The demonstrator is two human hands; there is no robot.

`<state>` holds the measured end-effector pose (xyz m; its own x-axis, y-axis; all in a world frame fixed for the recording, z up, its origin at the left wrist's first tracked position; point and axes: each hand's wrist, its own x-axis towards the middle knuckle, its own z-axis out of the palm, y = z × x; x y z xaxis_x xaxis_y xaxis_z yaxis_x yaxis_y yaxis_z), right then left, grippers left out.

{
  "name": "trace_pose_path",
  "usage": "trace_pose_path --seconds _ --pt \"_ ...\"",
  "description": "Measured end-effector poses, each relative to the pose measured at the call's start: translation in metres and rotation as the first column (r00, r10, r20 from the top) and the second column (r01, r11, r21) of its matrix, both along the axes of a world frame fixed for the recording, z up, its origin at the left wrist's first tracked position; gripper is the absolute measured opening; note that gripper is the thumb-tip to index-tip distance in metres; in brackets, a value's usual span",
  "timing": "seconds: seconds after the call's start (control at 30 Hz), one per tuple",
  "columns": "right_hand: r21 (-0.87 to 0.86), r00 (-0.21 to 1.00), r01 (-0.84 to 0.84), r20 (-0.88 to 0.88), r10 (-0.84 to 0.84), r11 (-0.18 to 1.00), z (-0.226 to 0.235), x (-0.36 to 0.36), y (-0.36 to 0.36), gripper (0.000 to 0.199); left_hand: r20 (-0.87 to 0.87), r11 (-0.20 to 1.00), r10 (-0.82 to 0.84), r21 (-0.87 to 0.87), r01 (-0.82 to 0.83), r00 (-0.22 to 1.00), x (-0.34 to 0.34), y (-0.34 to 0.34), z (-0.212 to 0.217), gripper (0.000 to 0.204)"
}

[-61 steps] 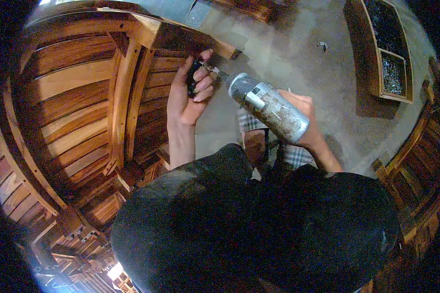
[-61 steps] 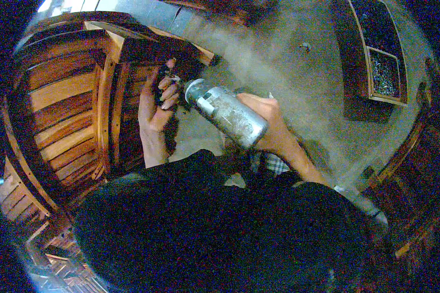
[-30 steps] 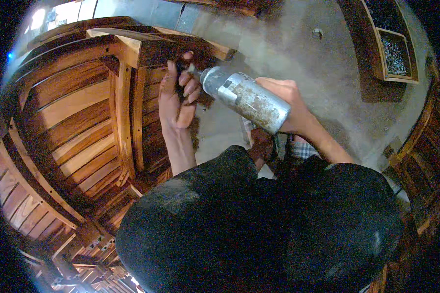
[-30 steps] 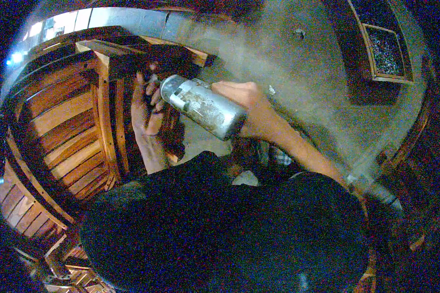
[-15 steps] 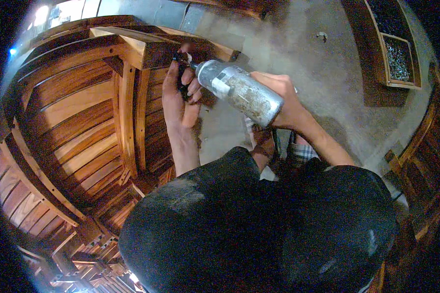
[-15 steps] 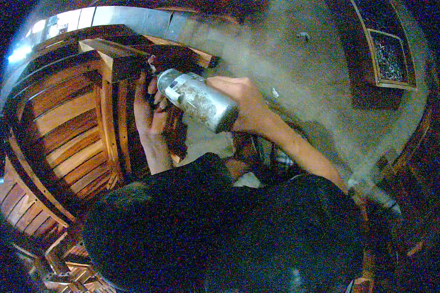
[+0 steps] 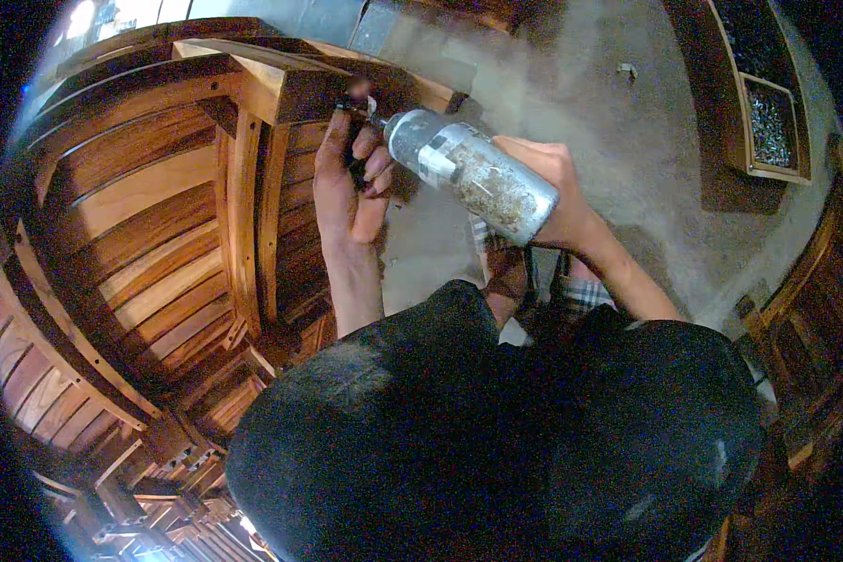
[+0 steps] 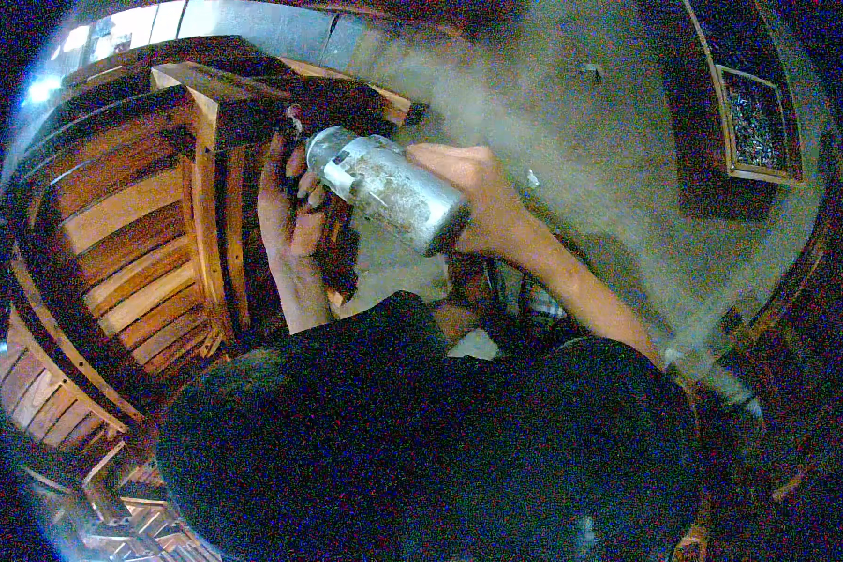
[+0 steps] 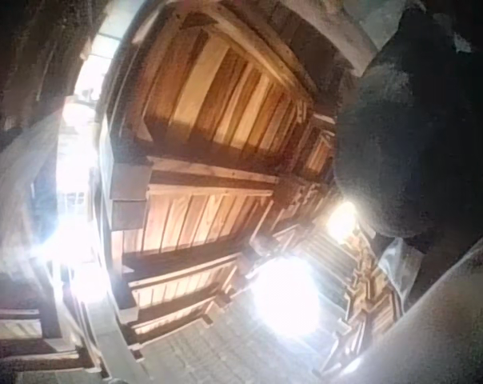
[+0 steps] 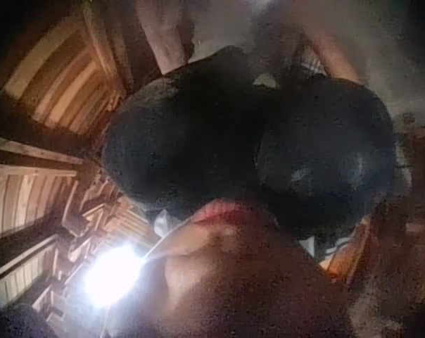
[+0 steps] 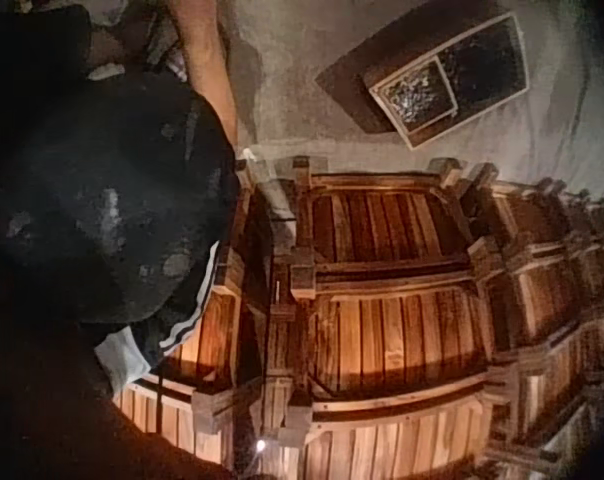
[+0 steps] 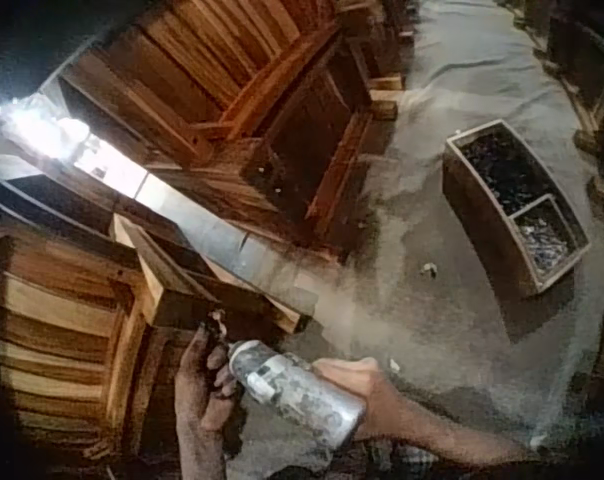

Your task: Attaching plastic floor protectors to wooden furniture frames using a power drill.

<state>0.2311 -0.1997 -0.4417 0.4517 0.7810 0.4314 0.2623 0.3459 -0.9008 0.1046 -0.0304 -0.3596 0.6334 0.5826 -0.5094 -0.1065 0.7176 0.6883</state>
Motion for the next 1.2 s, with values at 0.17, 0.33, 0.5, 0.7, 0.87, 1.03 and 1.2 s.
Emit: trace_pose_path --seconds 0.17,0.33,0.5,0.7,0.87,1.03,1.2 --pt "0.000 0.999 0.016 0.030 -0.016 1.000 -0.005 0.000 0.001 0.049 0.049 0.999 -0.020 -0.037 0.022 0.999 -0.005 0.004 -0.006 0.027" --pt "0.067 0.998 0.033 0.045 -0.036 0.997 -0.009 -0.001 0.004 0.042 -0.011 0.980 0.100 -0.169 -0.100 0.995 -0.023 -0.012 -0.023 0.020" --pt "0.013 1.000 0.005 -0.007 -0.005 1.000 0.005 0.000 0.008 0.045 -0.467 0.974 0.169 -0.053 -0.218 0.868 -0.056 0.002 -0.118 0.017" --pt "0.004 1.000 0.015 -0.011 -0.015 1.000 -0.007 0.000 0.009 0.048 -0.662 0.313 0.033 0.718 0.622 0.748 -0.084 -0.012 -0.239 0.025" --pt "0.047 1.000 0.028 -0.002 -0.028 0.998 -0.003 -0.005 0.016 0.054 -0.881 -0.380 0.314 0.223 0.898 0.352 -0.120 -0.001 -0.293 0.030" --pt "0.011 0.999 0.038 -0.031 -0.038 0.999 -0.005 0.003 0.006 0.049 -0.880 -0.064 0.211 0.421 0.905 0.425 -0.098 -0.037 -0.287 0.033" --pt "0.009 1.000 0.007 -0.024 -0.007 1.000 -0.001 -0.004 0.014 0.050 -0.864 -0.079 0.134 0.479 0.874 0.486 -0.101 -0.011 -0.287 0.033"
